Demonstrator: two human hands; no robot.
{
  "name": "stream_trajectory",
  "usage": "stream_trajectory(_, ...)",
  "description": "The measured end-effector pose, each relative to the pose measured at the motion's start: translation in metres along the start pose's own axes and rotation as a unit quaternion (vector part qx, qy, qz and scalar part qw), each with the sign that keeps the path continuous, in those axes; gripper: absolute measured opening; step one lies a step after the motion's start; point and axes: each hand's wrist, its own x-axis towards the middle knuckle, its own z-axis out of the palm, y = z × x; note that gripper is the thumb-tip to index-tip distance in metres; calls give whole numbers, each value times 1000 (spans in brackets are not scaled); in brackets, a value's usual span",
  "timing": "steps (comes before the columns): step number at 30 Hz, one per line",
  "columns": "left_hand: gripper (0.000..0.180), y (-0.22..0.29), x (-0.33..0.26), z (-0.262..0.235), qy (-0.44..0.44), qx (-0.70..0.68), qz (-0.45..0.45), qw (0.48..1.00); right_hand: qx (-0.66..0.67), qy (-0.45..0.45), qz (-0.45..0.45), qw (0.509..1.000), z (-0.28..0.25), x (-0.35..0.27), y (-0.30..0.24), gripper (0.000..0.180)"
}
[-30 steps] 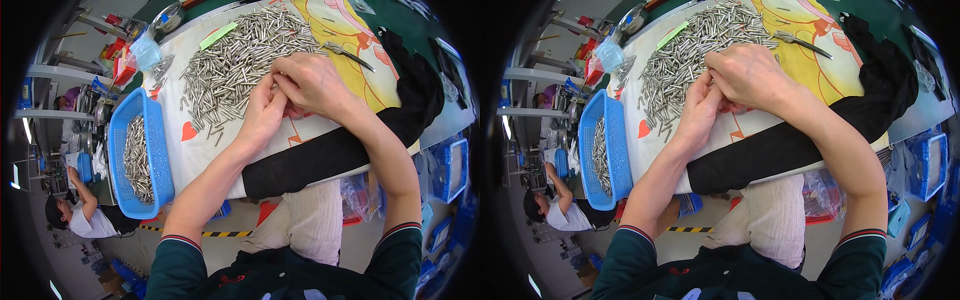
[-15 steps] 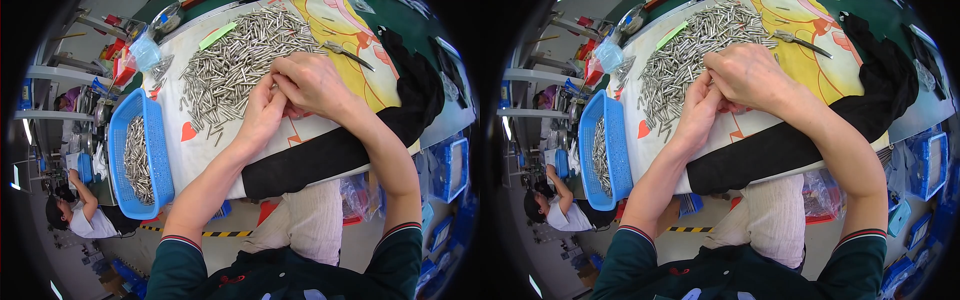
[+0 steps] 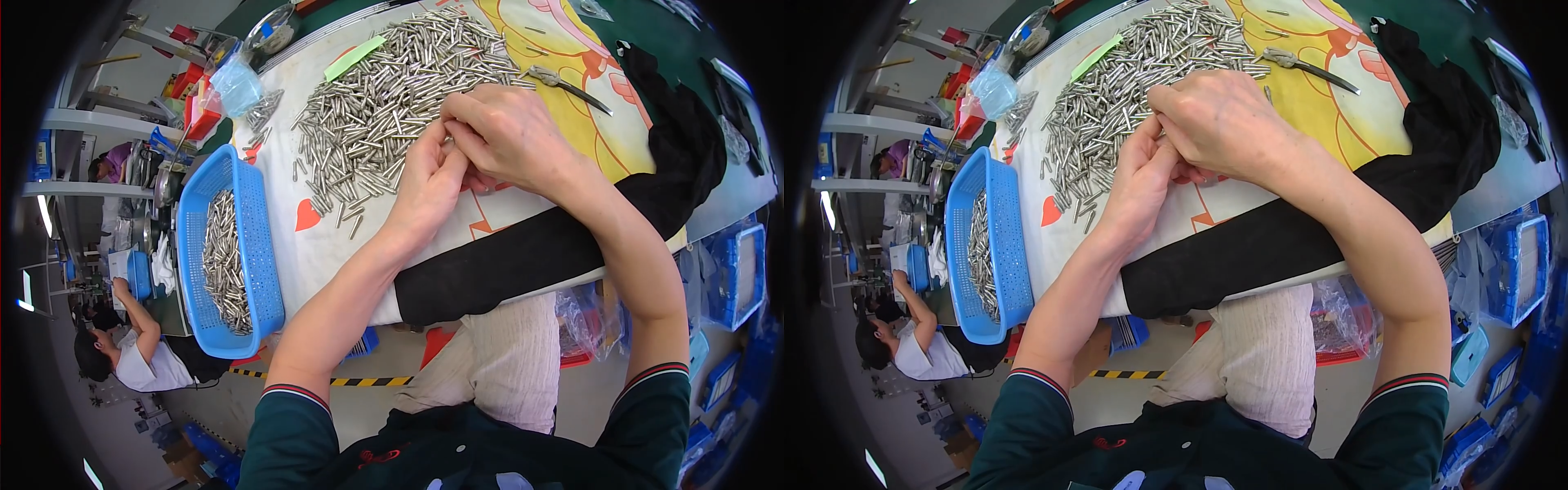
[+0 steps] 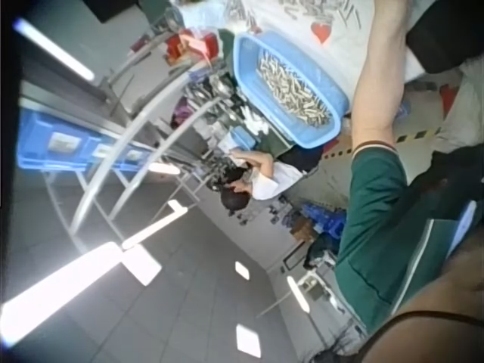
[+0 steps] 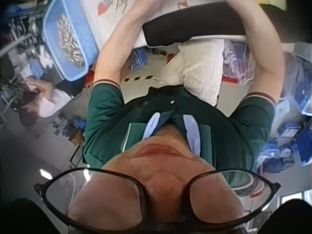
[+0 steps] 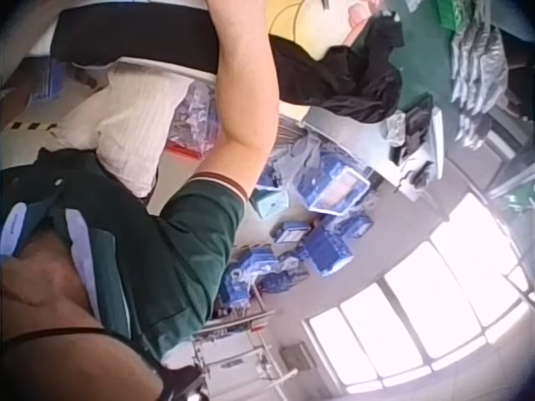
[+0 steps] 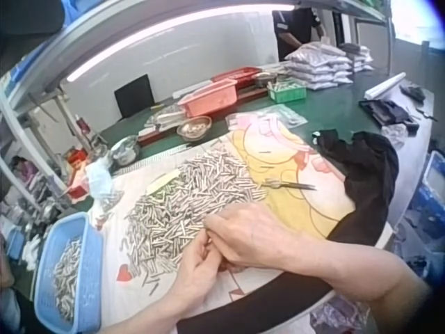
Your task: Sorting and inspecting small cylindrical metal pins at a manufacturing workstation.
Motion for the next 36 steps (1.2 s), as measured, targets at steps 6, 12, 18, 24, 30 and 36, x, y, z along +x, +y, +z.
stream_trajectory(6, 18, 1, 0, -1, -2, 4, 0, 1000, -6, -11, 3, 1000, -1, 1, 0, 10)
stream_trajectory(12, 20, 0, 1, -1, -9, 6, 1, 1000, -13, -12, 4, 1000, -1, 0, 0, 10)
stream_trajectory(18, 18, 2, 0, 0, -8, 20, -1, 1000, -18, -15, 2, 1000, -2, 0, 0, 9)
stream_trajectory(24, 21, 5, 0, 3, -5, 24, -8, 1000, -23, -22, -1, 999, -1, -1, 2, 8)
stream_trajectory(30, 19, 1, 0, 1, -8, 22, -3, 1000, -21, -11, -6, 1000, -1, -1, 1, 9)
stream_trajectory(36, 19, -1, 1, 0, -11, 20, 1, 1000, -21, -15, -4, 1000, -1, 0, 2, 9)
